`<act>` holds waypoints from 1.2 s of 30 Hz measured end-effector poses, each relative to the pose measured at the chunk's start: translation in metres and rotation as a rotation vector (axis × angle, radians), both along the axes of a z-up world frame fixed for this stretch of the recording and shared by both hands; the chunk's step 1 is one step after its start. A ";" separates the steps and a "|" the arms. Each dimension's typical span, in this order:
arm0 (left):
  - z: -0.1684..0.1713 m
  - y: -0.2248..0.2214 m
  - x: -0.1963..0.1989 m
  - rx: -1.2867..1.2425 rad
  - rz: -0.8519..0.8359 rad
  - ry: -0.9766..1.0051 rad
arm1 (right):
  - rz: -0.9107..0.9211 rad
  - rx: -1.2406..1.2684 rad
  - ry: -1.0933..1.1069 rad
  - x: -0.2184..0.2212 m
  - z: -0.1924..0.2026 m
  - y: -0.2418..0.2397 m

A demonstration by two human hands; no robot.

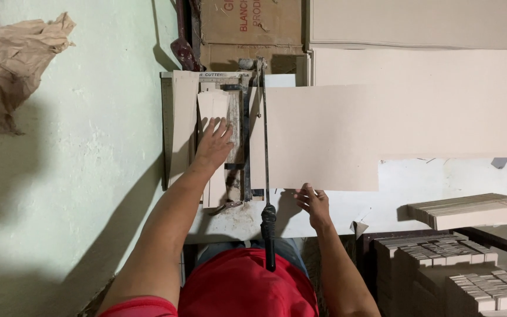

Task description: Using a manual lever-action paper cutter to cut thin strips from sheets of paper.

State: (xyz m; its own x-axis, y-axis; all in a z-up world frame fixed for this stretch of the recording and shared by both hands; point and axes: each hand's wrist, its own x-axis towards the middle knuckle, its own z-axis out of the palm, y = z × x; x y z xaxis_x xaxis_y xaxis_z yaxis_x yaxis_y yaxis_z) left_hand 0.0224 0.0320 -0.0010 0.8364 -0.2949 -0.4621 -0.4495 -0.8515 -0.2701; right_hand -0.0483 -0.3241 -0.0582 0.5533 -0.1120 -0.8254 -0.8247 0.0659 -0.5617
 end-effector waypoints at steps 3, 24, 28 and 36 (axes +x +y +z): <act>0.004 0.006 -0.003 0.039 -0.025 -0.022 | 0.010 0.003 0.013 0.001 0.003 0.000; 0.000 -0.106 -0.005 -0.096 0.575 0.320 | 0.665 -0.401 0.106 0.007 0.026 0.015; -0.012 -0.101 0.000 -0.074 0.554 0.304 | 1.084 -0.490 0.004 0.014 0.172 0.091; -0.047 -0.096 -0.004 -0.323 0.627 0.345 | 1.162 -0.630 -0.061 -0.093 0.036 0.100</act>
State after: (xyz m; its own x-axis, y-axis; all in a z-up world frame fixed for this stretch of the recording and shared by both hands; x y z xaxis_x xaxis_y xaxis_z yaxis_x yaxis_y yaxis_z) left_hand 0.0183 -0.0637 -0.0485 0.7161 0.0209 -0.6977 0.1281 -0.9865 0.1019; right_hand -0.1412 -0.2243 -0.0221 0.6211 0.0964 -0.7778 -0.1960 -0.9417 -0.2733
